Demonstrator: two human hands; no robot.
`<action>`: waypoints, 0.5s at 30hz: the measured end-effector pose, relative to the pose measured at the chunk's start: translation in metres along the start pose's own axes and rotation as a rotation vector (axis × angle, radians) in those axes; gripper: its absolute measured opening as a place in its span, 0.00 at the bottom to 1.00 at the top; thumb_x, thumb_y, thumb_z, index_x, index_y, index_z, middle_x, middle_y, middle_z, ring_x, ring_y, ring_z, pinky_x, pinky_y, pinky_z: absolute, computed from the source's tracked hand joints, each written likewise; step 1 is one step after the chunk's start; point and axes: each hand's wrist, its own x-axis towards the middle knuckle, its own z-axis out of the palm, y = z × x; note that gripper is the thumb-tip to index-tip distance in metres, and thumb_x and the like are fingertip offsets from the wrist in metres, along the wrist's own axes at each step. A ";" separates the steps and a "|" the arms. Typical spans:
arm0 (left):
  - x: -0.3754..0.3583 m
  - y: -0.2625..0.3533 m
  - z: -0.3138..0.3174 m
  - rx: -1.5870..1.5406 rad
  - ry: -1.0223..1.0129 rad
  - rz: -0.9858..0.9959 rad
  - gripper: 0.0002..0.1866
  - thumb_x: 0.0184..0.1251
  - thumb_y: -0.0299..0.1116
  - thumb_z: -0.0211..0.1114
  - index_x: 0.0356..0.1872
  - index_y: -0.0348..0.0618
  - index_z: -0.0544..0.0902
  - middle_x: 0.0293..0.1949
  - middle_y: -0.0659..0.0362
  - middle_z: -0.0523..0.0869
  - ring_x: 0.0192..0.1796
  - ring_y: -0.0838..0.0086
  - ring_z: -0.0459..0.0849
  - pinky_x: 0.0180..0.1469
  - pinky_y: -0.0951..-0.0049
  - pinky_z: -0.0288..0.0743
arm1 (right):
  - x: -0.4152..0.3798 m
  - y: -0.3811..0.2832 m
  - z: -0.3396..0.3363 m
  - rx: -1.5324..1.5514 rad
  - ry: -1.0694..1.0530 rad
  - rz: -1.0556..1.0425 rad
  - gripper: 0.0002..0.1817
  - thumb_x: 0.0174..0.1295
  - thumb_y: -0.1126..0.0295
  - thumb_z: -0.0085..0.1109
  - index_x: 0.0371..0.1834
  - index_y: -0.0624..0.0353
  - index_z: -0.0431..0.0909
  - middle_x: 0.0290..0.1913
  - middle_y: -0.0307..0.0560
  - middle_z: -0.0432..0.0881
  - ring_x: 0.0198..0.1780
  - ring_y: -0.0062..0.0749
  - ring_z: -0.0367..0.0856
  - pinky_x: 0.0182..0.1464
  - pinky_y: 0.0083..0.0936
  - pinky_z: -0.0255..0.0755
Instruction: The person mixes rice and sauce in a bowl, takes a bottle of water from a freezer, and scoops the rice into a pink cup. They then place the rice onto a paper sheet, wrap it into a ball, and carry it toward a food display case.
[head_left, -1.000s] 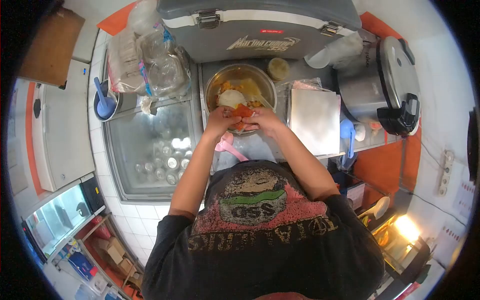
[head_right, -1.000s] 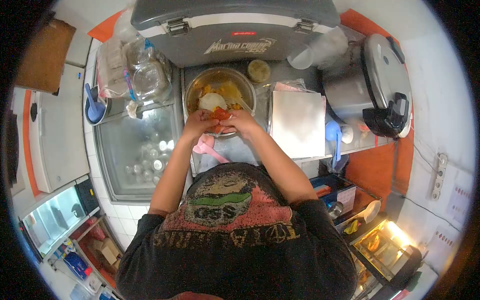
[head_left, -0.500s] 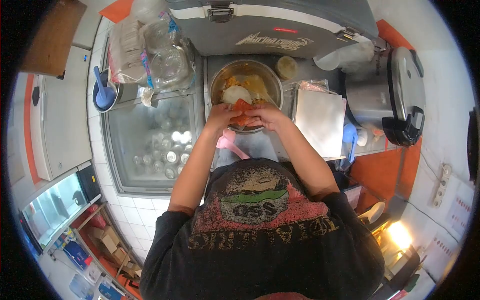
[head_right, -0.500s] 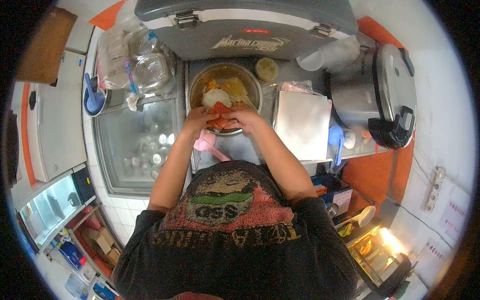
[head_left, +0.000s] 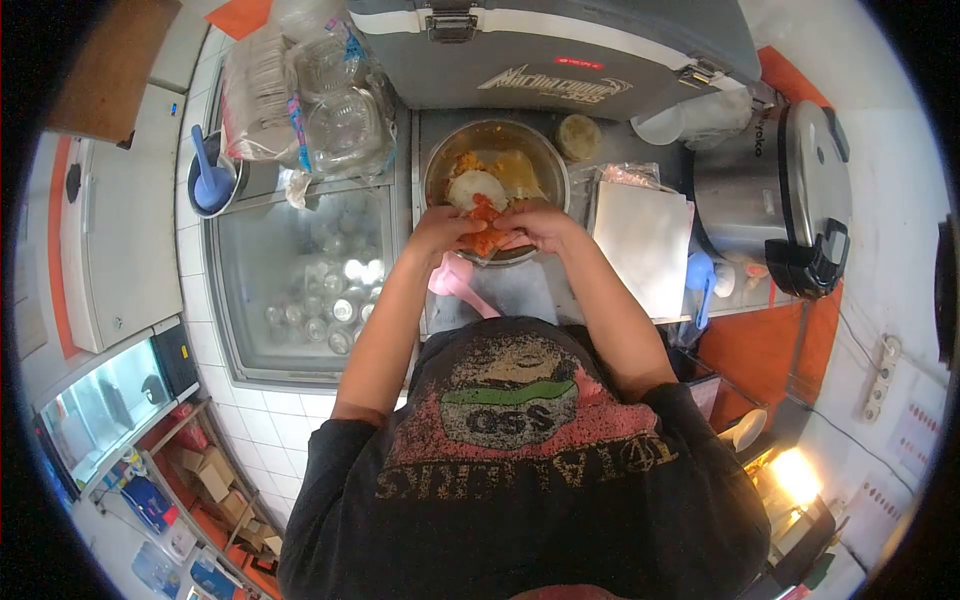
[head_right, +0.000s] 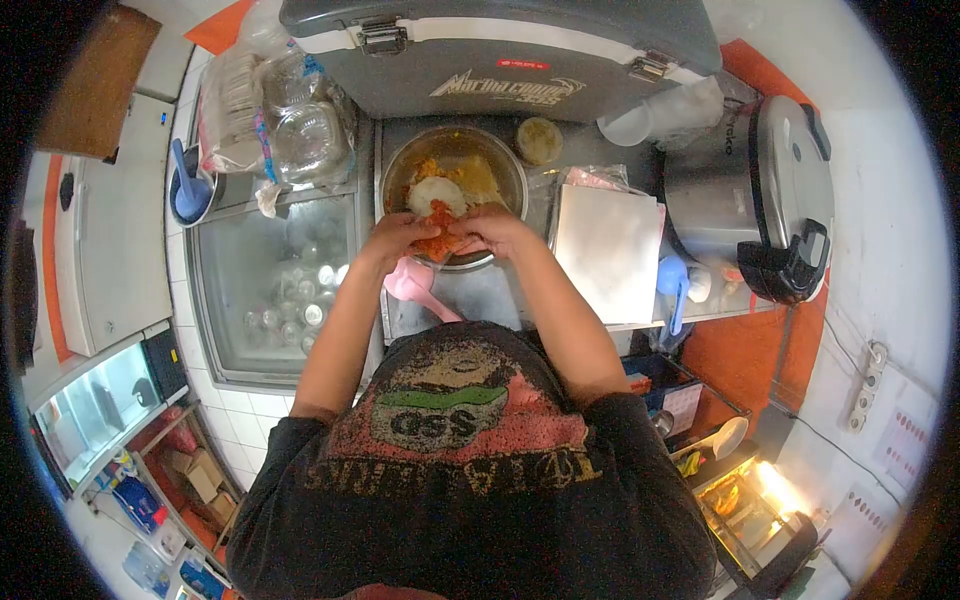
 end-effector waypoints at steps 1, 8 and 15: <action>0.002 -0.001 -0.001 0.000 0.001 0.002 0.13 0.61 0.27 0.70 0.43 0.28 0.82 0.40 0.51 0.86 0.39 0.67 0.87 0.38 0.71 0.83 | 0.002 0.000 -0.002 -0.017 -0.011 0.002 0.16 0.63 0.72 0.63 0.49 0.73 0.76 0.43 0.58 0.84 0.41 0.41 0.87 0.42 0.31 0.86; 0.008 0.001 0.001 -0.043 0.110 -0.022 0.11 0.61 0.28 0.69 0.40 0.30 0.83 0.39 0.52 0.86 0.39 0.68 0.86 0.39 0.70 0.82 | 0.008 -0.001 -0.002 0.032 0.045 0.029 0.15 0.63 0.75 0.60 0.50 0.73 0.75 0.43 0.59 0.84 0.39 0.41 0.87 0.43 0.32 0.86; 0.006 -0.003 0.007 -0.101 0.168 0.062 0.11 0.64 0.27 0.66 0.40 0.26 0.81 0.38 0.50 0.85 0.36 0.66 0.86 0.34 0.69 0.85 | 0.001 -0.015 0.011 0.018 0.058 -0.004 0.16 0.63 0.72 0.62 0.49 0.72 0.76 0.43 0.57 0.84 0.39 0.40 0.87 0.42 0.33 0.86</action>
